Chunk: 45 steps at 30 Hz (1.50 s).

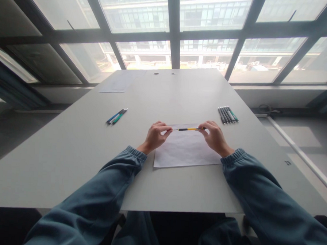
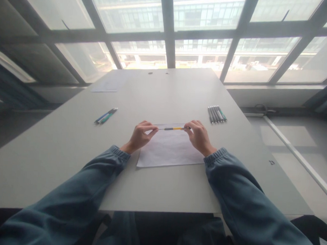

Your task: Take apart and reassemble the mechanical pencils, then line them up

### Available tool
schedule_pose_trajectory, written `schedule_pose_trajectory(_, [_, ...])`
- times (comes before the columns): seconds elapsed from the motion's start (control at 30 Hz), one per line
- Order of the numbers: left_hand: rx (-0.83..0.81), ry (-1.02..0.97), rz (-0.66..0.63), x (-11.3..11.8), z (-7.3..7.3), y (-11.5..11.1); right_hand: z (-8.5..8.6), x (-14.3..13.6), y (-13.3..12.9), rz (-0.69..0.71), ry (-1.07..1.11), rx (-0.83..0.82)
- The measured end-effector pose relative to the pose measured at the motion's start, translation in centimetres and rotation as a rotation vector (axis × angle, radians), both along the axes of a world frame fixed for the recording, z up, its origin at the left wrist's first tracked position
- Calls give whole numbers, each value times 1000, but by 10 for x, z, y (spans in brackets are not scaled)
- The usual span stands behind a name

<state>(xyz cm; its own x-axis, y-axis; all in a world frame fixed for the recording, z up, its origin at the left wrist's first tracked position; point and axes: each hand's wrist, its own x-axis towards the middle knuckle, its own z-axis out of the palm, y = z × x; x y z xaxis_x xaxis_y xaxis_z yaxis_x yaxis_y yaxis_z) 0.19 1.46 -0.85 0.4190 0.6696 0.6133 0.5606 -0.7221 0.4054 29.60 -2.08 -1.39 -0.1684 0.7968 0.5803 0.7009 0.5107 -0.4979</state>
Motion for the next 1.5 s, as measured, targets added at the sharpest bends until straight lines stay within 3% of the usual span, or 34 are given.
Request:
schedule_pose_trajectory(0.7, [-6, 41, -34, 5, 1, -7, 1, -10, -6, 49, -7, -36])
schedule_pose_trajectory(1.5, [-226, -301, 1, 9, -5, -6, 3, -12, -8, 39, 71, -28])
